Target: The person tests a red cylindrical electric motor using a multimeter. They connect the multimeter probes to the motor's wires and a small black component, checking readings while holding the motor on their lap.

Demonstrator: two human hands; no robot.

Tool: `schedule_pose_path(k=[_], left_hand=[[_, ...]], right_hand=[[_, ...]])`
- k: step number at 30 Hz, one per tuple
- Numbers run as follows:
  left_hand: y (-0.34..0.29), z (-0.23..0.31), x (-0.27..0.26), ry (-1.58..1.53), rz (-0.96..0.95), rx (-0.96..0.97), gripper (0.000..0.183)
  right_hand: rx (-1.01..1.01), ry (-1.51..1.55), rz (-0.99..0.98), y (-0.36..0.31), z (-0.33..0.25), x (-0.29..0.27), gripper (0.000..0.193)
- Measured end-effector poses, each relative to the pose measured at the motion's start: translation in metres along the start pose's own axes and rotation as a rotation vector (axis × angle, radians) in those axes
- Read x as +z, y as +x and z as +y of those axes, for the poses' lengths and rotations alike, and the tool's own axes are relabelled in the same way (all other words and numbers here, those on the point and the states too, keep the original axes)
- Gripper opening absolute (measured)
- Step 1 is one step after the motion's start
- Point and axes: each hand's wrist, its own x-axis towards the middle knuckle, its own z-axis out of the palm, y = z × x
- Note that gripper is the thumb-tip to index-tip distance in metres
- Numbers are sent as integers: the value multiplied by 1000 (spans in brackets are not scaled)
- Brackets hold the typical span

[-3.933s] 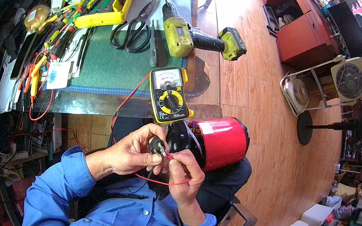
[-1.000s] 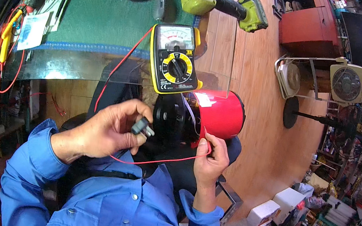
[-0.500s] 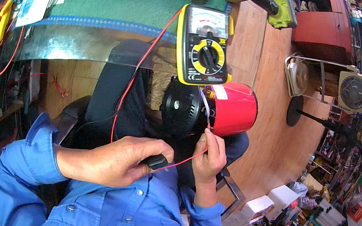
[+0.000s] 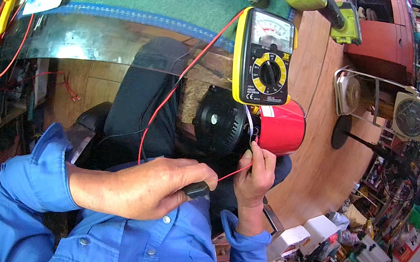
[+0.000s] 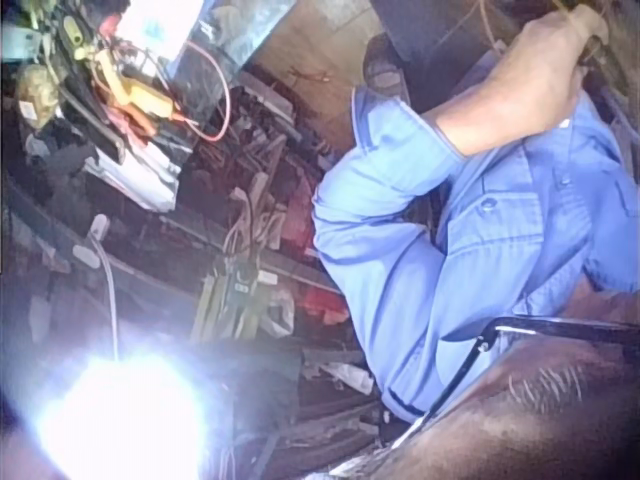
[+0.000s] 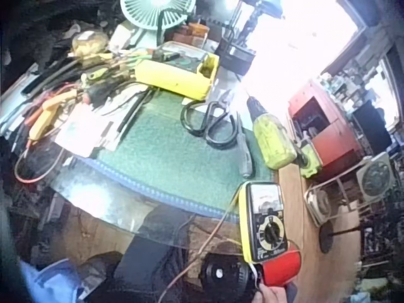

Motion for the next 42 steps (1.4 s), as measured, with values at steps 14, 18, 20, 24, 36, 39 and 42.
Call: schedule_pose_path(k=[14, 18, 20, 24, 36, 39, 42], left_hand=[[4, 9, -2, 29, 48, 6, 56], [6, 10, -2, 17, 96, 31, 56], [7, 12, 3, 13, 71, -12, 58], [9, 20, 9, 41, 30, -19, 55], [18, 12, 11, 76, 13, -3, 56], [19, 13, 11, 159, -52, -16, 46], [19, 13, 12, 151, -45, 1, 45]], right_hand=[[-220, -80, 30, 52, 10, -3, 27], [-288, -173, -59, 76, 18, -6, 32], [-357, -148, -113, 86, 27, -6, 32], [-405, -163, -232, 96, 34, -8, 25], [-339, -158, -374, 84, 59, 1, 26], [-398, -177, -385, 87, 54, -3, 24], [-420, -219, -410, 88, 45, -8, 23]])
